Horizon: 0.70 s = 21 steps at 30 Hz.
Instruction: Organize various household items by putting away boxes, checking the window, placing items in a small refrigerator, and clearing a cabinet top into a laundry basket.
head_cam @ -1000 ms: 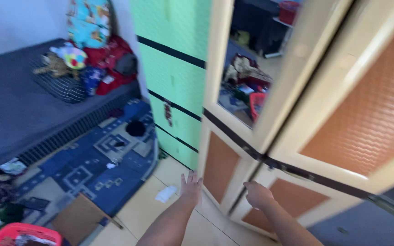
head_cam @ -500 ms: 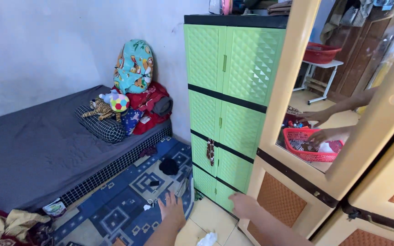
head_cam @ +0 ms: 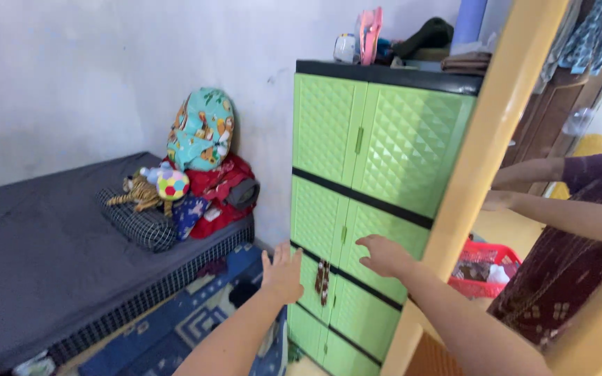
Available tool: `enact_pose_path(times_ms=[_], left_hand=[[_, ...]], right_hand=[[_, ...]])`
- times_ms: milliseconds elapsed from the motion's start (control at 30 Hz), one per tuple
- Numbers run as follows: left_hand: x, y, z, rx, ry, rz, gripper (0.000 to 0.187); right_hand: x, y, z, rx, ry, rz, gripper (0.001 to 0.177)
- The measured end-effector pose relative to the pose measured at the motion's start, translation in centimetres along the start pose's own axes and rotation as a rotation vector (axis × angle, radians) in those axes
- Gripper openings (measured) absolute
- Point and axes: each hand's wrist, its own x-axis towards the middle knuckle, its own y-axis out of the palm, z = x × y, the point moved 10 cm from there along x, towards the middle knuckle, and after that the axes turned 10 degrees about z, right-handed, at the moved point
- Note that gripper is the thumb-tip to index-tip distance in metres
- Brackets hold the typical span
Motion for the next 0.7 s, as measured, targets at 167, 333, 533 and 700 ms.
enact_pose_path(times_ms=[167, 333, 533, 700], left_hand=[[9.3, -6.5, -3.6, 0.003, 0.176, -0.041, 0.103], [16.8, -14.7, -7.2, -0.077, 0.362, -0.206, 0.098], [15.4, -29.7, -9.8, -0.222, 0.743, -0.716, 0.089], [16.1, -38.3, -11.0, -0.082, 0.974, -0.999, 0.072]], right_hand=[[5.5, -10.0, -1.6, -0.013, 0.005, -0.081, 0.054], [11.2, -18.6, -4.4, -0.103, -0.029, -0.156, 0.054], [12.6, -29.1, -0.7, -0.109, -0.096, -0.29, 0.052], [10.8, -36.9, 0.5, -0.236, -0.012, -0.481, 0.047]])
